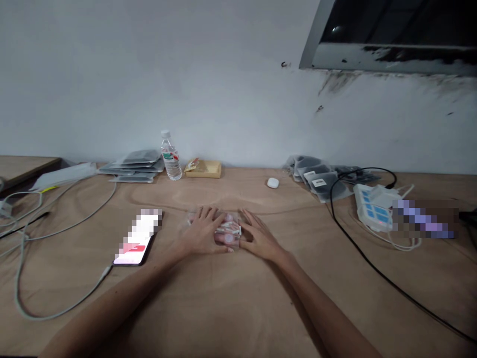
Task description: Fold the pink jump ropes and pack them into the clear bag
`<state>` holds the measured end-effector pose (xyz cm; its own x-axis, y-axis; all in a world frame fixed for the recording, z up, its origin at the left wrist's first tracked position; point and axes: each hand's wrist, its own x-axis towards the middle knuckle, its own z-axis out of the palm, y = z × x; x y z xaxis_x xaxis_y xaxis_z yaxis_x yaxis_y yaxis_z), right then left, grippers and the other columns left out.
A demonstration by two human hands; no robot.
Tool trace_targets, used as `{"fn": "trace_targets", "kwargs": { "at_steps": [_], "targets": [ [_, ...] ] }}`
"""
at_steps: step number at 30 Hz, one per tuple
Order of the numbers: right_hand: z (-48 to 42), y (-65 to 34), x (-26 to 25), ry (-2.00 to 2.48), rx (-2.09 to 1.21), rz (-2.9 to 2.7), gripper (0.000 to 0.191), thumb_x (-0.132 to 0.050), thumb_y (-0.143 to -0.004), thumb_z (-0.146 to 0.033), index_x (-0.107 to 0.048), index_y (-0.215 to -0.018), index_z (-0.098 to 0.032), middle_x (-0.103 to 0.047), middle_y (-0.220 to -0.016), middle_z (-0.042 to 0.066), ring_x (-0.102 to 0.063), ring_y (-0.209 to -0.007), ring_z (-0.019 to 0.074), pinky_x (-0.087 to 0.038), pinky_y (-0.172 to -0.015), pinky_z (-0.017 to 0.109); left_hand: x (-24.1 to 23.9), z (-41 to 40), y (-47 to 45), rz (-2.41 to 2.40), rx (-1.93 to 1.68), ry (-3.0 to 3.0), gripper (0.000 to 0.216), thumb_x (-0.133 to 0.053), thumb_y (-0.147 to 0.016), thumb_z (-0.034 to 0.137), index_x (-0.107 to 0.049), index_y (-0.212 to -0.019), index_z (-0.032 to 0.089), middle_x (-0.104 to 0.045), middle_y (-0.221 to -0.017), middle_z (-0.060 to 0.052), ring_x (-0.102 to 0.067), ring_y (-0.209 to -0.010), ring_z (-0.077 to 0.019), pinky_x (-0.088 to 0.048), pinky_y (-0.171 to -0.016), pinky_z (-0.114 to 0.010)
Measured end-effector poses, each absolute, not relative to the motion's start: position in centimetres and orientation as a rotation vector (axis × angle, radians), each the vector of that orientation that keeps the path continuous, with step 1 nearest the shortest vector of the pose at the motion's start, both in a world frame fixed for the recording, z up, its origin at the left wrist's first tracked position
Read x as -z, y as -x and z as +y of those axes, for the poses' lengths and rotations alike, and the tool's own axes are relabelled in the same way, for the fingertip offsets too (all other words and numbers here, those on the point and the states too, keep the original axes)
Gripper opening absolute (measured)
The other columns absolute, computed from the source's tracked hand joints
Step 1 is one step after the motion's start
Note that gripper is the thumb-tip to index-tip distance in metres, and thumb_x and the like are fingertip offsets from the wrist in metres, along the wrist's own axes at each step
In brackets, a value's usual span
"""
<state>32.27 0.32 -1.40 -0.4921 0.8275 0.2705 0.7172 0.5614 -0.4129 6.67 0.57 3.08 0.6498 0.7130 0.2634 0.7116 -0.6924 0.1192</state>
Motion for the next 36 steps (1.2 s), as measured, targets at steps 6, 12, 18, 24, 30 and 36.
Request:
{"fn": "trace_targets", "kwargs": {
  "at_steps": [6,12,18,24,30,36],
  "targets": [
    [-0.7,-30.8,1.2,1.381,-0.272,-2.321,0.063,-0.067,-0.087,-0.060,-0.059,-0.142,-0.030,-0.030,-0.164,0.013,-0.035,-0.147,0.0385,-0.035,-0.115,0.058,-2.5,0.4,-6.9,1.268,-0.506,-2.851,0.094,-0.063,-0.071,0.083,-0.050,-0.140,0.021,-0.053,-0.135,-0.018,-0.046,-0.124,-0.0400,-0.029,-0.109,-0.060],
    [-0.2,-31.9,1.5,1.279,-0.310,-2.320,0.054,-0.065,-0.092,-0.051,-0.059,-0.140,-0.029,-0.038,-0.160,0.013,-0.039,-0.145,0.0363,-0.037,-0.115,0.058,-2.6,0.3,-7.0,1.297,-0.485,-2.847,0.093,-0.066,-0.070,0.082,-0.051,-0.140,0.023,-0.053,-0.138,-0.017,-0.046,-0.126,-0.0399,-0.029,-0.111,-0.061],
    [1.0,-34.2,1.8,1.276,-0.331,-2.101,0.072,-0.074,-0.082,-0.057,-0.053,-0.141,-0.024,-0.060,-0.139,0.015,-0.056,-0.128,0.0346,-0.046,-0.108,0.056,-2.7,0.4,-7.0,1.310,-0.456,-2.843,0.096,-0.063,-0.069,0.086,-0.052,-0.139,0.022,-0.050,-0.141,-0.019,-0.045,-0.128,-0.0418,-0.029,-0.111,-0.062],
    [1.3,-34.3,2.1,1.260,-0.303,-2.188,0.065,-0.069,-0.087,-0.056,-0.055,-0.142,-0.024,-0.054,-0.147,0.017,-0.049,-0.137,0.0362,-0.040,-0.112,0.059,-2.6,0.3,-7.0,1.319,-0.436,-2.864,0.098,-0.060,-0.070,0.087,-0.051,-0.141,0.020,-0.050,-0.141,-0.019,-0.044,-0.130,-0.0419,-0.028,-0.113,-0.060],
    [1.1,-34.1,2.1,1.214,-0.368,-2.127,0.052,-0.071,-0.087,-0.047,-0.062,-0.133,-0.025,-0.058,-0.143,0.014,-0.054,-0.132,0.0328,-0.043,-0.110,0.057,-2.6,0.2,-7.0,1.318,-0.448,-2.874,0.094,-0.060,-0.071,0.086,-0.053,-0.138,0.021,-0.052,-0.139,-0.018,-0.046,-0.128,-0.0416,-0.028,-0.112,-0.061],
    [0.6,-33.8,2.2,1.142,-0.323,-2.270,0.040,-0.058,-0.097,-0.031,-0.062,-0.136,-0.024,-0.053,-0.149,0.015,-0.049,-0.138,0.0317,-0.041,-0.112,0.055,-2.6,0.2,-7.0,1.313,-0.455,-2.875,0.095,-0.060,-0.072,0.086,-0.051,-0.140,0.021,-0.051,-0.140,-0.018,-0.045,-0.130,-0.0407,-0.028,-0.113,-0.060]
  ]
}}
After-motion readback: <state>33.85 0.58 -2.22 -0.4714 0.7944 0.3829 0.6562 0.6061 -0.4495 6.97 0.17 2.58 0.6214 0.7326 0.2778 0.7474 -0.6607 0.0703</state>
